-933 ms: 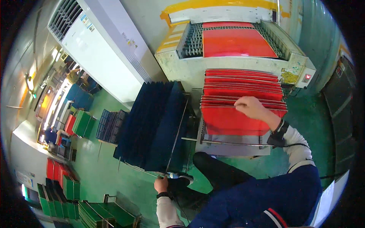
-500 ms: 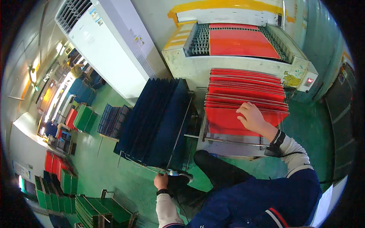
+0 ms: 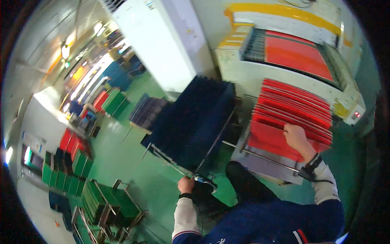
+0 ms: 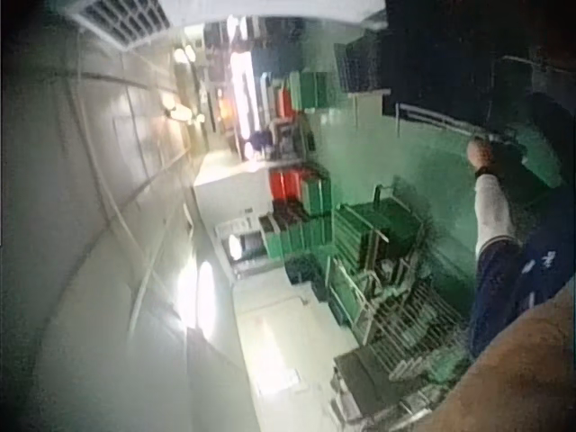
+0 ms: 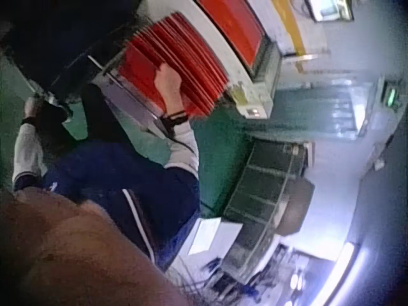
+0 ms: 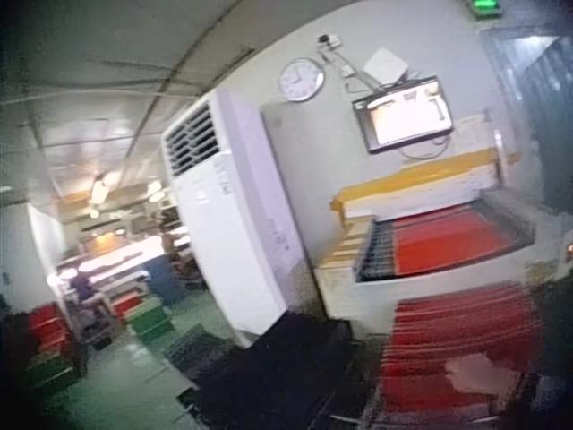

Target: The person is feeding thin red and blue sheets one by one into a processing machine on the factory floor.

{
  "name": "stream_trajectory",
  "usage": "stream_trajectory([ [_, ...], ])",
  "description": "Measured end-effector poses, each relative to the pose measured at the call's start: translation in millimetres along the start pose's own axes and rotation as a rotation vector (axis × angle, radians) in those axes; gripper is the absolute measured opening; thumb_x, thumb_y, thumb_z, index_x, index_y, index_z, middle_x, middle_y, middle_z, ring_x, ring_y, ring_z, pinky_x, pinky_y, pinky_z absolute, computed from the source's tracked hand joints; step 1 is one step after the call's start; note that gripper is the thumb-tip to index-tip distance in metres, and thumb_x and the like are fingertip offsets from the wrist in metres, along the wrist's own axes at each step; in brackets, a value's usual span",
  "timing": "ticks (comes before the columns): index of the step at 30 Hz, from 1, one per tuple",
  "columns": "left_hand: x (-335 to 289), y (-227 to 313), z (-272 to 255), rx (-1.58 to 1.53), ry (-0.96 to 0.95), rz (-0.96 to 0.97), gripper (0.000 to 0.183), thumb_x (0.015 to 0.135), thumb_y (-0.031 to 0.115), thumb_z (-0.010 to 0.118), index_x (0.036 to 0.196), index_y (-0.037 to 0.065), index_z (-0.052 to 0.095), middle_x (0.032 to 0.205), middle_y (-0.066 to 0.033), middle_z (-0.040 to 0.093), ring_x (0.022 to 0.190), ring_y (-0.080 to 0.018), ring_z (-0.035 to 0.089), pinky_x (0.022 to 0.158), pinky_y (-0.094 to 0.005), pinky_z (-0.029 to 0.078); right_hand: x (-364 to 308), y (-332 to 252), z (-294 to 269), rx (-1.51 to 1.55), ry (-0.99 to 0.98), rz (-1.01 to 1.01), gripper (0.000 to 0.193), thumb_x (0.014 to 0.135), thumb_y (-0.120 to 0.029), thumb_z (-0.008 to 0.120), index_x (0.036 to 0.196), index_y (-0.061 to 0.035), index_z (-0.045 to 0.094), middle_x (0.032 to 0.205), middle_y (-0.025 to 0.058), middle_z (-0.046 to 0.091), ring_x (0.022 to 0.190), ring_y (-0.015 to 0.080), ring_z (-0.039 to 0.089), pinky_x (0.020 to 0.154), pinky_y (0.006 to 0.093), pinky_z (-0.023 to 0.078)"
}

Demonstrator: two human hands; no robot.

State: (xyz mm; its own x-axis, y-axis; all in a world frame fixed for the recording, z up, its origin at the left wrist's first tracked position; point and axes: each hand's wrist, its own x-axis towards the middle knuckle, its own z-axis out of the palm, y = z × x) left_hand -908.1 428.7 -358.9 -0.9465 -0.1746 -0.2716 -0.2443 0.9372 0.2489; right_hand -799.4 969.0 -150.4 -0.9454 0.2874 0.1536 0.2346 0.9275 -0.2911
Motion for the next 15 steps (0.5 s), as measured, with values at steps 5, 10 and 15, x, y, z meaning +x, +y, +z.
stream_trajectory([
  [5,-4,4,-8,-0.002,-0.030,-0.040,0.042,0.079,0.044,0.063,0.099,0.009,0.072,0.100,-0.0182,0.070,0.095,-0.0391,0.066,0.083,-0.0475,0.054,10,29,14,-0.121,-0.034,-0.007,0.021,0.078,-0.022,0.069,0.080,-0.0021,0.061,0.080,0.0214,0.064,0.084,0.0416,0.062,0.074,0.0525,0.048],
  [10,-4,-7,-1,0.004,-0.004,-0.054,0.043,0.079,0.046,0.063,0.099,0.009,0.072,0.099,-0.0176,0.070,0.093,-0.0384,0.067,0.083,-0.0475,0.054,28,40,20,-0.087,-0.060,-0.026,0.029,0.074,-0.027,0.074,0.078,-0.0008,0.063,0.081,0.0214,0.065,0.084,0.0412,0.063,0.076,0.0513,0.049],
  [15,-2,-7,1,-0.014,0.009,-0.023,0.044,0.079,0.048,0.063,0.095,0.008,0.073,0.096,-0.0176,0.071,0.092,-0.0382,0.067,0.081,-0.0480,0.054,26,29,19,-0.093,0.048,0.062,0.030,0.073,-0.028,0.076,0.081,-0.0012,0.065,0.085,0.0216,0.066,0.086,0.0396,0.063,0.078,0.0493,0.050],
])
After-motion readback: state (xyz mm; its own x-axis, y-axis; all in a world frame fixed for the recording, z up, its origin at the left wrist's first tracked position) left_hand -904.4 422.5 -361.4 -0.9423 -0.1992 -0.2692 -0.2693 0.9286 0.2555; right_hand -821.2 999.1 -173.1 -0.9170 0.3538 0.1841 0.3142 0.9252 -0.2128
